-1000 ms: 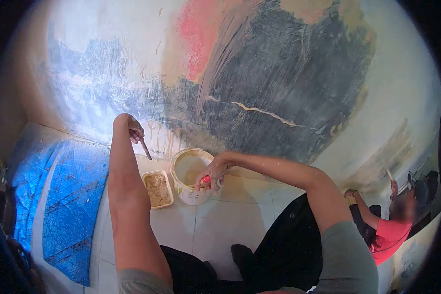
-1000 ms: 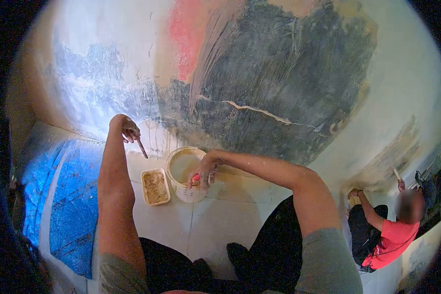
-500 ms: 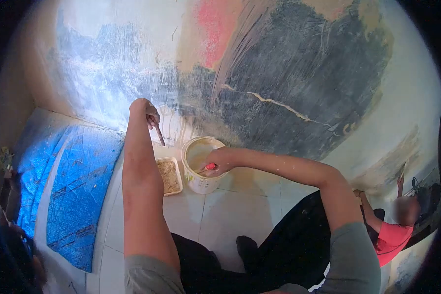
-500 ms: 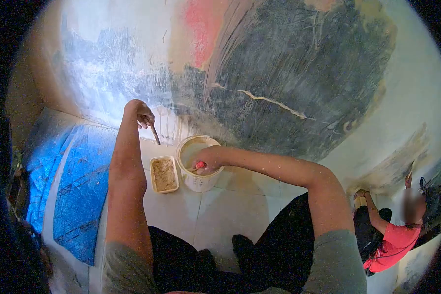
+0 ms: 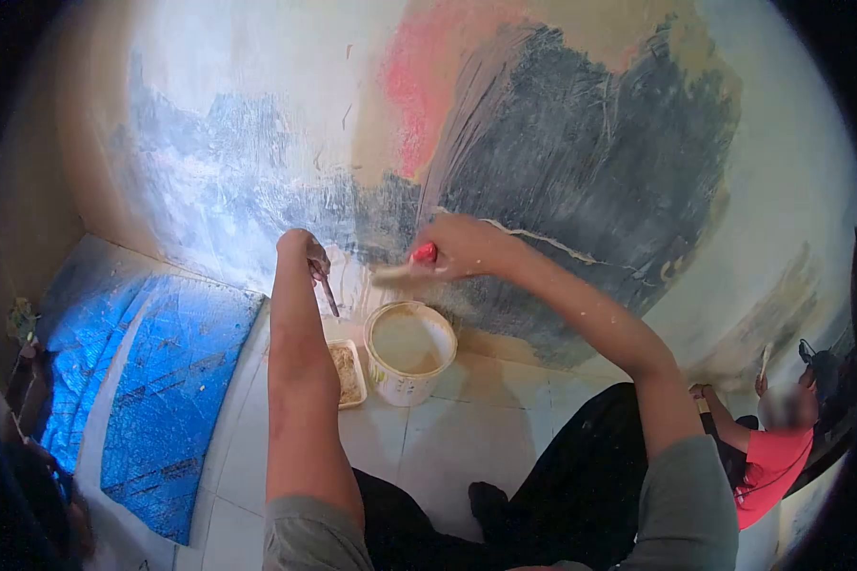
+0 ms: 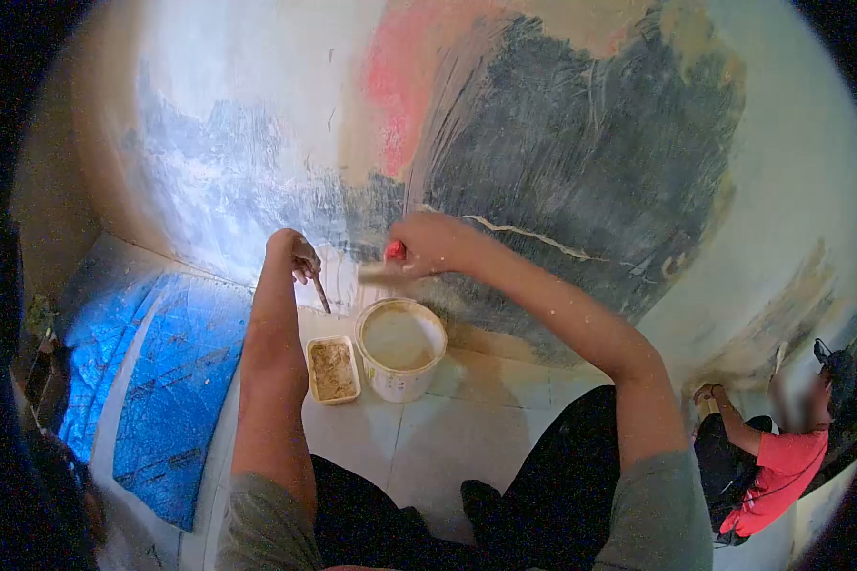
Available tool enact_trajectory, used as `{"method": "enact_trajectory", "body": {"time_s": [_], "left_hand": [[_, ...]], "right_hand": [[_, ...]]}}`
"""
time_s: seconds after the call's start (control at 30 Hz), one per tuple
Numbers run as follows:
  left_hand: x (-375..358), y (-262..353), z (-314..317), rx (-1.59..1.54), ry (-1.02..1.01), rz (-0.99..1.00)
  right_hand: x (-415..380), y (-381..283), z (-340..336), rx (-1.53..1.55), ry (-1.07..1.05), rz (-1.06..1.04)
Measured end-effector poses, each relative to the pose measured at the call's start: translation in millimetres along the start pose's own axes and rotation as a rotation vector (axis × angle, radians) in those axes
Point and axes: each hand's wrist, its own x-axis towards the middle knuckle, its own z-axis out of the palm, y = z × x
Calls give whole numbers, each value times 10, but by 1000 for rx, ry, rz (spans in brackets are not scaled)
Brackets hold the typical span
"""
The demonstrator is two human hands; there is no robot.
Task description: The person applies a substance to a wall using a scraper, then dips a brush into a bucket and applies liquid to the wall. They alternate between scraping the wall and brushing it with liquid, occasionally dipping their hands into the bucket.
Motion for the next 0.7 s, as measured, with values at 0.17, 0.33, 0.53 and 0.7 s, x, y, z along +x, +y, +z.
{"method": "enact_trajectory", "body": {"time_s": [0.17, 0.33, 0.53, 0.7], "left_hand": [[222, 14, -49, 75, -40, 19], [213, 64, -25, 26, -38, 3], [276, -17, 9, 11, -12, 39], [320, 10, 26, 2, -6, -26]], "right_hand": [[-125, -255, -583, -232, 272, -13], [-254, -413, -1140, -345, 453, -44], [-147, -458, -1763, -817, 776, -143], [151, -344, -1988, -999, 870, -25]]}}
